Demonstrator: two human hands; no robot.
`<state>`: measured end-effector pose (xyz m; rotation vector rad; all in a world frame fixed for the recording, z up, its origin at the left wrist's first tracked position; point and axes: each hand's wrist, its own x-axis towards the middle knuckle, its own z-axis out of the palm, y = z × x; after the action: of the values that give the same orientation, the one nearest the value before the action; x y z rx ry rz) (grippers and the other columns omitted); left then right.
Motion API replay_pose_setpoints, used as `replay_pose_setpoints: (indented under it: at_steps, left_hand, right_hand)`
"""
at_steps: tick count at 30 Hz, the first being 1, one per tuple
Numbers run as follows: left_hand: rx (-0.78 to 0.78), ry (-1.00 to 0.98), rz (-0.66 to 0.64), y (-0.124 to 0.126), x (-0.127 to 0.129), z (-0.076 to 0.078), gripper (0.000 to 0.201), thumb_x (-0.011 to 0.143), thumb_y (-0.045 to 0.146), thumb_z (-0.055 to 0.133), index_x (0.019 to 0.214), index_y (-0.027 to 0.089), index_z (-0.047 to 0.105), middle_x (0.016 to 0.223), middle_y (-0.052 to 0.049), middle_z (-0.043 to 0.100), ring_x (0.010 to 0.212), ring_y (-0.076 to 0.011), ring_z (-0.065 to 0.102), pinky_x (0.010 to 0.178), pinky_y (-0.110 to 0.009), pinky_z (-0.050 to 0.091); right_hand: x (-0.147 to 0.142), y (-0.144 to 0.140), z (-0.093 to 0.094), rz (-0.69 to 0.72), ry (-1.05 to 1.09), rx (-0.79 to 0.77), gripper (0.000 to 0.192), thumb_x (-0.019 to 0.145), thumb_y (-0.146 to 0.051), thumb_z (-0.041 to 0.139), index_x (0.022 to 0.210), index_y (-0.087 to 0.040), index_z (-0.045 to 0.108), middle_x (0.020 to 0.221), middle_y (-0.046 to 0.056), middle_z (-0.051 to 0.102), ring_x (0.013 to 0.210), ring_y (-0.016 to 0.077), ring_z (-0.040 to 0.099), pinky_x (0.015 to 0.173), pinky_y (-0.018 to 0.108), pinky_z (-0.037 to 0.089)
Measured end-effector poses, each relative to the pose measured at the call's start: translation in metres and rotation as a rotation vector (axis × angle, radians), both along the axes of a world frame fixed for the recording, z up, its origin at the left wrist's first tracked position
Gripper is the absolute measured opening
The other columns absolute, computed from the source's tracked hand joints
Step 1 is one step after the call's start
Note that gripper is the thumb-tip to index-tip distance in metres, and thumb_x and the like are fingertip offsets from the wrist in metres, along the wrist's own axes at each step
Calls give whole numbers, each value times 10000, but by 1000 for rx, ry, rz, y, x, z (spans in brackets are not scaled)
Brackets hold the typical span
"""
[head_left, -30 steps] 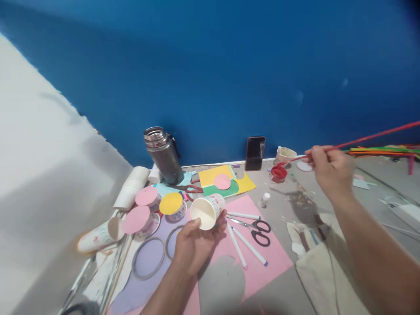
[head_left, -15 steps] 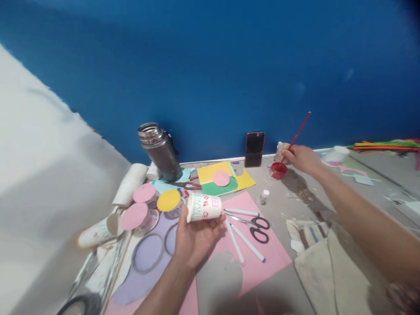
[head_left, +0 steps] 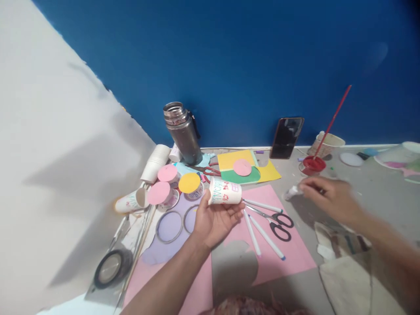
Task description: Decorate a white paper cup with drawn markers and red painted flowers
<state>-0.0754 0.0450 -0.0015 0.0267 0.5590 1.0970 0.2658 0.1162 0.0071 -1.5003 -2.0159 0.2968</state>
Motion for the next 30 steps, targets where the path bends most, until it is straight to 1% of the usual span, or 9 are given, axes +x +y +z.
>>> replay_pose_setpoints:
  at_steps: [2, 4, 7, 10, 14, 18, 23, 26, 30]
  left_hand:
    - [32, 11, 3, -2, 0, 3, 559, 929, 478, 697, 1293, 54, 691, 1117, -228, 808, 1037, -337, 783, 900, -417, 596]
    - [69, 25, 22, -4, 0, 7, 642, 866, 362, 752, 1441, 112, 616, 1185, -202, 804, 1111, -350, 764, 912, -429, 588]
    - [95, 67, 60, -5, -1, 13, 780, 801, 267, 782, 1538, 176, 545, 1206, -175, 807, 1135, -371, 756, 901, -450, 592]
    - [82, 92, 92, -4, -4, 16, 758, 795, 270, 789, 1519, 196, 573, 1238, -178, 803, 1114, -382, 769, 877, -458, 611]
    - [87, 105, 120, 0, -8, 13, 741, 786, 248, 821, 1492, 217, 599, 1266, -165, 803, 1080, -356, 785, 866, -448, 634]
    - [134, 116, 89, 1, -10, 7, 805, 743, 220, 877, 1496, 252, 597, 1281, -132, 808, 1144, -348, 774, 891, -420, 638]
    - [157, 166, 92, 1, -13, 4, 826, 773, 221, 864, 1540, 283, 563, 1385, -131, 766, 1156, -349, 762, 933, -459, 623]
    - [142, 181, 105, 2, -15, 6, 825, 779, 226, 861, 1546, 268, 560, 1396, -149, 754, 1172, -365, 750, 920, -457, 618]
    - [125, 186, 108, 2, -17, 10, 860, 724, 244, 903, 1522, 240, 583, 1392, -173, 748, 1201, -411, 737, 908, -460, 616]
  right_hand:
    - [-22, -16, 2, 114, -15, -45, 173, 933, -398, 679, 826, -285, 753, 732, -24, 784, 579, 190, 678, 565, 321, 470]
    - [-41, -24, 10, 235, -43, -29, 198, 960, -377, 638, 819, -280, 737, 767, -6, 789, 665, 203, 705, 637, 333, 488]
    - [-54, -26, 27, 186, -64, 143, 202, 981, -368, 614, 857, -279, 746, 814, 43, 805, 763, 242, 715, 707, 364, 484]
    - [-51, -19, 34, 84, -119, 208, 214, 985, -293, 588, 829, -268, 734, 839, 54, 810, 785, 251, 722, 704, 370, 475]
    - [-43, -6, 26, 176, -228, 46, 204, 993, -261, 569, 1010, -245, 772, 998, 87, 816, 925, 275, 742, 809, 402, 541]
    - [-58, 9, 9, 283, -308, -37, 312, 969, -177, 560, 1191, -242, 769, 1202, 118, 784, 1155, 303, 693, 893, 403, 547]
    - [-83, 30, -4, 308, -351, -127, 222, 962, -143, 576, 1028, -223, 773, 1078, 148, 746, 1085, 306, 645, 736, 349, 489]
    - [-86, 35, -5, 308, -301, -174, 177, 943, -130, 593, 937, -214, 749, 1023, 149, 732, 1075, 307, 629, 769, 354, 479]
    - [-79, 34, 5, 291, -124, -233, 120, 916, -215, 657, 1015, -210, 724, 1058, 128, 740, 1072, 297, 637, 861, 384, 494]
